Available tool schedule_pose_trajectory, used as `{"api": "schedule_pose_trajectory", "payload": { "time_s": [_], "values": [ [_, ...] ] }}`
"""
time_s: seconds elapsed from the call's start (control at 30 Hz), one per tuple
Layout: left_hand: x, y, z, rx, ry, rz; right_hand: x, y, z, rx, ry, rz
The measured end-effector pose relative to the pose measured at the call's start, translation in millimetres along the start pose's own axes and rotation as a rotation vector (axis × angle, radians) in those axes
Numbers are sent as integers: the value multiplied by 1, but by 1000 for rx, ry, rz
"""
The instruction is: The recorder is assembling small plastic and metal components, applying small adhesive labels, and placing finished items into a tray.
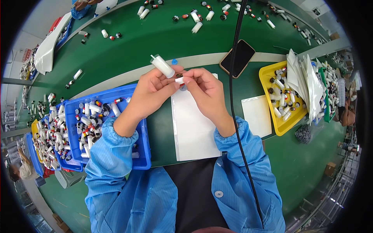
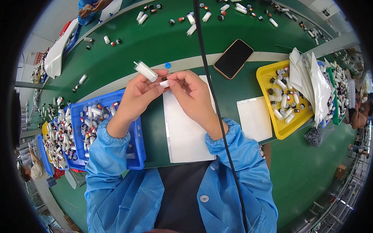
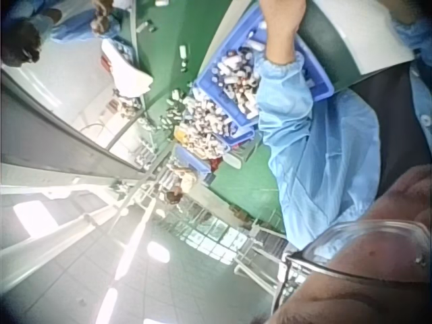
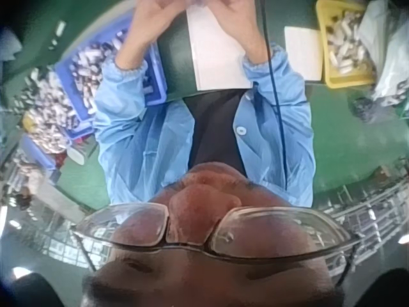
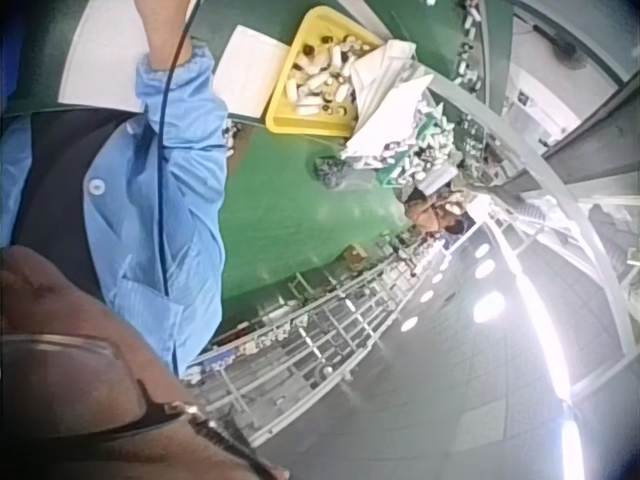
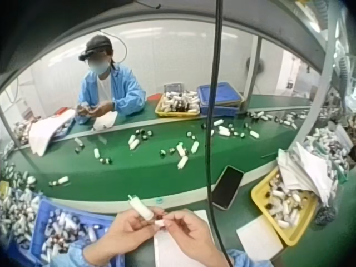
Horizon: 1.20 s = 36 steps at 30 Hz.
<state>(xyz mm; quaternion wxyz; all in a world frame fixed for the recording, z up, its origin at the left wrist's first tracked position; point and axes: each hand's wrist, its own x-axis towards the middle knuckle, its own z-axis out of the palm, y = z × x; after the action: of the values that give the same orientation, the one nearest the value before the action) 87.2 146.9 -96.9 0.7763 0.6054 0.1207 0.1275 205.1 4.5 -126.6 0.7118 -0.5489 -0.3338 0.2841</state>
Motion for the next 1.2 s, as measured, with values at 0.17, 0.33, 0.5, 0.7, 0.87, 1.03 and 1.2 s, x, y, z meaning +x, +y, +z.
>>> {"api": "schedule_pose_trajectory", "payload": {
  "time_s": [0.17,0.33,0.5,0.7,0.87,1.03,1.2],
  "values": [
    [1,-4,-3,13,6,-29,0,0,0,-25,-3,-45],
    [0,18,6,-9,-36,-133,4,-4,-7,107,-4,71],
    [-8,23,7,-31,-42,-158,6,-13,-11,524,-100,377],
    [2,65,-68,413,210,48,7,-17,-59,-417,99,13],
    [-6,86,-214,1224,528,-204,-8,-4,-60,-1115,10,-131],
    [25,58,-292,1267,472,-231,0,-10,-58,-1180,-13,-68],
    [104,18,-311,724,915,-350,5,0,-71,-1128,-18,-175]
  ]
}}
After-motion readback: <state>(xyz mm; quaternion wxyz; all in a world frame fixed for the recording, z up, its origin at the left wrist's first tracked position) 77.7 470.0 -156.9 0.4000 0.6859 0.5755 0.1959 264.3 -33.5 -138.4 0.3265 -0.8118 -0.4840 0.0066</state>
